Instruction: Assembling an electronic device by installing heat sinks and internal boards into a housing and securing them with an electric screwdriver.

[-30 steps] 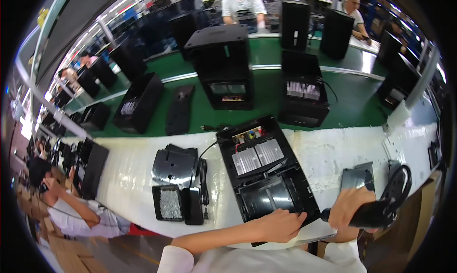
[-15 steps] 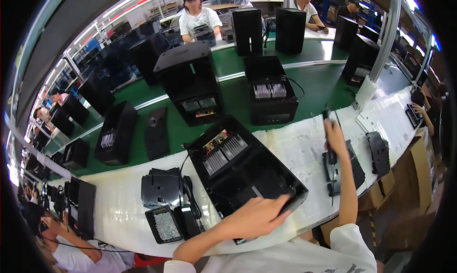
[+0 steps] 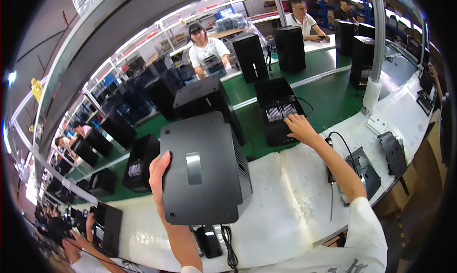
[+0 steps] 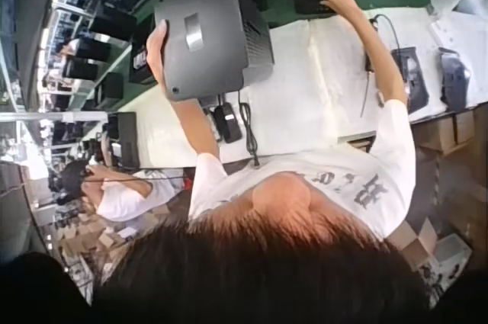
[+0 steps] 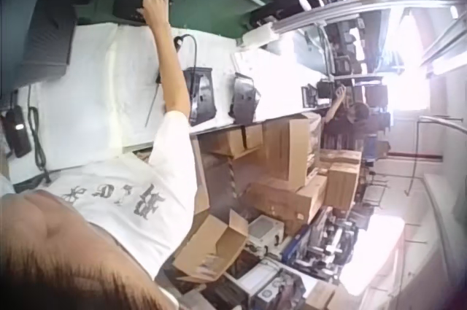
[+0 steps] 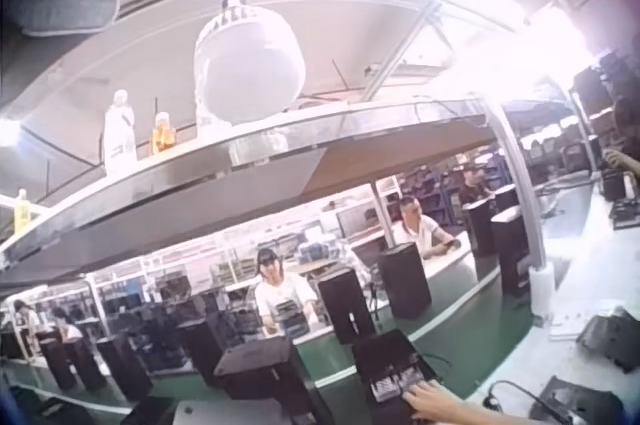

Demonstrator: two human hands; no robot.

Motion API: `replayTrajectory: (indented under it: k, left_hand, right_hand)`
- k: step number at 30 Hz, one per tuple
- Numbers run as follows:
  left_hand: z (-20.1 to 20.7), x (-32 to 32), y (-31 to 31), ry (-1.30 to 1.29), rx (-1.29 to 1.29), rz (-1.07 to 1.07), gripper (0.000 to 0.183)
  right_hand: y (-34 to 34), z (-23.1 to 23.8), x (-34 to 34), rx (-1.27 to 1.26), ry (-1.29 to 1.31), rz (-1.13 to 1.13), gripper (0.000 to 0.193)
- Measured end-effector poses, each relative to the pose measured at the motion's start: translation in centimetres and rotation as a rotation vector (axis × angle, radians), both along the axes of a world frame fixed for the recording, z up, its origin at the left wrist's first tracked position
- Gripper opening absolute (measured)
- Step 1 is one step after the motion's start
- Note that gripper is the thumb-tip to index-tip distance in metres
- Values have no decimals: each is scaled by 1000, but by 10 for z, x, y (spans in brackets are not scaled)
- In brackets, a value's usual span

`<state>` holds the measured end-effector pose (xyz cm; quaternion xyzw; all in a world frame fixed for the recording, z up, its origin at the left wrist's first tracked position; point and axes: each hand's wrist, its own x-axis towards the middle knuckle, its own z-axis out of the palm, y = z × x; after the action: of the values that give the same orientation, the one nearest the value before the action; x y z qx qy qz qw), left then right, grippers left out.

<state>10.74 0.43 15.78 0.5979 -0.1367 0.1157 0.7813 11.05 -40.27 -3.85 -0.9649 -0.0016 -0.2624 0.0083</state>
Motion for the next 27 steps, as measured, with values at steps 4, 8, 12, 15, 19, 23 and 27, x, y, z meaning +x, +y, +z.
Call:
replayTrajectory:
  k: [4, 8, 12, 15, 19, 23, 27]
  left_hand:
    - [33, 8, -13, 302, -211, -441, 25]
    - [38, 53, -35, 237, -173, -554, 28]
    - [53, 93, -85, 231, -205, -771, 30]
    - [65, 135, -124, 228, -190, -919, 31]
    - [71, 178, -176, 192, -264, -915, 35]
    - [43, 224, -249, 225, -259, -812, 35]
    - [19, 180, -280, 377, -317, -689, 32]
  right_hand:
    - [-28, -5, 14, 126, 67, 57, 41]
    - [-26, 25, -10, 197, -11, 141, 37]
    - [29, 93, -96, 293, 64, 98, 36]
    - [73, 108, -165, 304, 129, 78, 35]
    - [130, 101, -232, 325, 237, 144, 36]
    - [173, 93, -280, 305, 243, 253, 26]
    - [192, 104, -312, 321, 305, 204, 30]
